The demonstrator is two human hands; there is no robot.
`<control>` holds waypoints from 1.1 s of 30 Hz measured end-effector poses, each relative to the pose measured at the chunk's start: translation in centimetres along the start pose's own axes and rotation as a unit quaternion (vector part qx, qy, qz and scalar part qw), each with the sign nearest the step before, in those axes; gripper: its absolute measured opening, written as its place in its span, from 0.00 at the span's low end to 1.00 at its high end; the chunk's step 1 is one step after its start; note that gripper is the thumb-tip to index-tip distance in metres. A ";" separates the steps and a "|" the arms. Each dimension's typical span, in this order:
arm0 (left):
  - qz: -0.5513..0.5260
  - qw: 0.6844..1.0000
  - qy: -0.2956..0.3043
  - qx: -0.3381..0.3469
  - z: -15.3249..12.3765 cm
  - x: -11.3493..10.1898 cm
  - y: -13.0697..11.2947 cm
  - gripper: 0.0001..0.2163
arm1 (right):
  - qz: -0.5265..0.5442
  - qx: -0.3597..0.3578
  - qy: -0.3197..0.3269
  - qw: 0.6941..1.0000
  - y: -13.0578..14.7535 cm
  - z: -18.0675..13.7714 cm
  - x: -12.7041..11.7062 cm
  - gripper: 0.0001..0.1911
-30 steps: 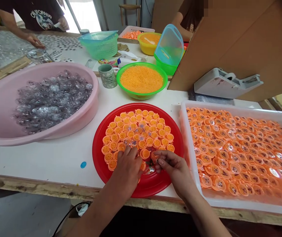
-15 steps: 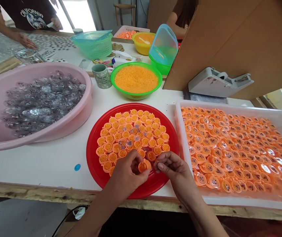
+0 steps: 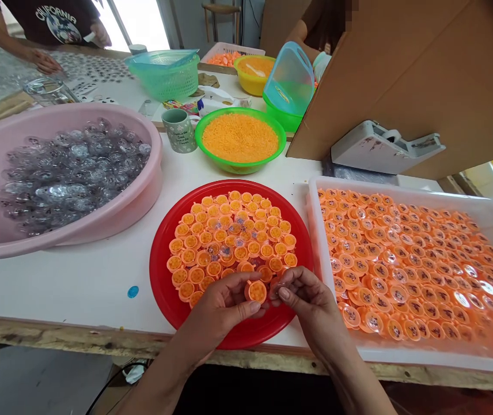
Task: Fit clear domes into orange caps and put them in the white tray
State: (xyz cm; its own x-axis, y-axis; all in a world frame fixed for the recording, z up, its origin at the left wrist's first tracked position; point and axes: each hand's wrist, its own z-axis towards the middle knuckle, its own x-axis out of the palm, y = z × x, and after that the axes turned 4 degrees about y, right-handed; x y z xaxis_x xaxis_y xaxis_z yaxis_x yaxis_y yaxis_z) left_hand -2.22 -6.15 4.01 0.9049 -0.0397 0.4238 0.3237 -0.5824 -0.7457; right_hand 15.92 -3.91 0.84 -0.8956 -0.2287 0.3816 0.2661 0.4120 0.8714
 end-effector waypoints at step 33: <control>0.283 0.953 0.074 0.077 0.1 0.8 0.1 0.13 | -0.402 -0.126 0.030 0.906 1.2 -0.8 -0.5 0.06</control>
State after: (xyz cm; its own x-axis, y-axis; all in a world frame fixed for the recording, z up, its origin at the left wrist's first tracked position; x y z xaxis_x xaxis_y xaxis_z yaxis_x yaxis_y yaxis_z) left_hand -1.47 -6.16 4.25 0.9015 -0.4326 -0.0101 -0.1584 -0.3084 -0.9380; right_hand 16.98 -4.01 1.89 -0.8170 -0.4172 -0.3981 -0.3839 -0.1218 0.9153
